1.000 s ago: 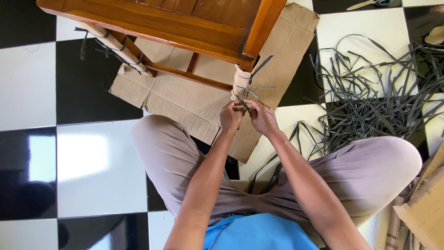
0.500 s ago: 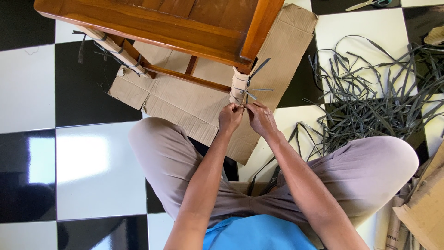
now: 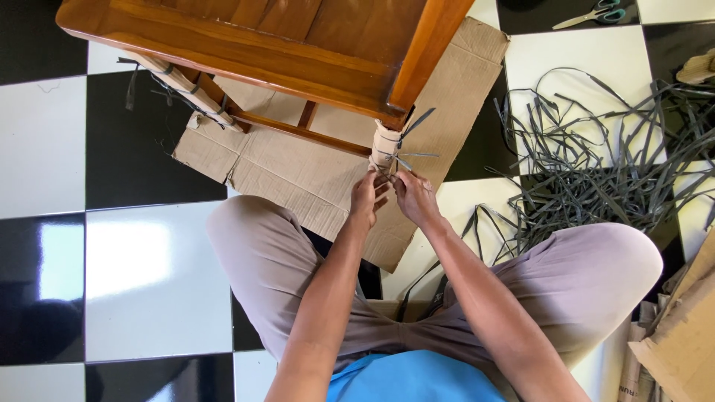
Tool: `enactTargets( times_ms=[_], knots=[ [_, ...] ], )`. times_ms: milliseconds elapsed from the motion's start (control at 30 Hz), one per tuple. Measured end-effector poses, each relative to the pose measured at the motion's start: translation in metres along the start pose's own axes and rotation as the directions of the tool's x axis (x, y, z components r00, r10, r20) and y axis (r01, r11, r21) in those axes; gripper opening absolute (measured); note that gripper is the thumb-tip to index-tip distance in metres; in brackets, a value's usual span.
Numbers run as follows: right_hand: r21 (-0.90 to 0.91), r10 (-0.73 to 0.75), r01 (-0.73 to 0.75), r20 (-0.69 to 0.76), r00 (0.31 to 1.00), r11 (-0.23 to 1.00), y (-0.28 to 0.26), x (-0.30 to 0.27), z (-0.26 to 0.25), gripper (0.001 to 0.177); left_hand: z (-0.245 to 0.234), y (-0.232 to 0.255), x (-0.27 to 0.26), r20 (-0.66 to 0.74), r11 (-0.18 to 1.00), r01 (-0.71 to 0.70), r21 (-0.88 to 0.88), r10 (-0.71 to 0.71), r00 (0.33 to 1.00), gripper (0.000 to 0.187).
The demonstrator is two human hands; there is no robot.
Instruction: Wrapping a wooden table leg with cardboard and securing it with plastic straps
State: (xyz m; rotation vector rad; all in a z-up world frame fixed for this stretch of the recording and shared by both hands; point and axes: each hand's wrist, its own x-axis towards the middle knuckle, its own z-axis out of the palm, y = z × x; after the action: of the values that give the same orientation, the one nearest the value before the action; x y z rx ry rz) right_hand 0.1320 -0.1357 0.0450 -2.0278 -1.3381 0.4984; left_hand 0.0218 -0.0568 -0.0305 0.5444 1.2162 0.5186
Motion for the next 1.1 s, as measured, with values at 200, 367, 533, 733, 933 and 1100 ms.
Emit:
enactTargets(
  times_ms=[200, 367, 533, 733, 933, 1100],
  knots=[
    [-0.100, 0.073, -0.077, -0.044, 0.996, 0.992, 0.035, 0.006, 0.031, 0.017, 0.013, 0.022, -0.035, 0.091, 0.997, 0.040, -0.069, -0.034, 0.995, 0.044],
    [0.008, 0.287, -0.287, -0.009, 0.958, 0.958, 0.030, 0.016, 0.030, 0.013, 0.004, 0.015, -0.022, 0.151, 0.998, 0.048, -0.050, -0.040, 0.988, 0.032],
    [0.029, 0.335, -0.338, 0.074, 0.939, 0.941, 0.021, 0.018, 0.020, 0.013, -0.006, -0.004, -0.008, 0.161, 0.992, -0.072, 0.099, 0.056, 0.985, 0.021],
    [0.027, 0.315, -0.322, 0.146, 0.938, 0.946, 0.007, 0.017, 0.003, 0.012, -0.003, 0.009, -0.022, 0.179, 0.631, -0.507, 0.587, 0.510, 0.842, 0.020],
    [0.020, 0.218, -0.227, 0.212, 0.953, 0.974, 0.018, 0.020, -0.007, 0.017, -0.012, 0.007, -0.012, 0.195, 0.339, -0.476, 0.812, 0.611, 0.767, 0.009],
    [-0.125, 0.252, -0.239, 0.099, 0.963, 0.963, 0.053, 0.029, 0.003, 0.016, 0.002, 0.044, -0.052, 0.282, 0.160, -0.560, 0.813, 0.733, 0.619, 0.010]
  ],
)
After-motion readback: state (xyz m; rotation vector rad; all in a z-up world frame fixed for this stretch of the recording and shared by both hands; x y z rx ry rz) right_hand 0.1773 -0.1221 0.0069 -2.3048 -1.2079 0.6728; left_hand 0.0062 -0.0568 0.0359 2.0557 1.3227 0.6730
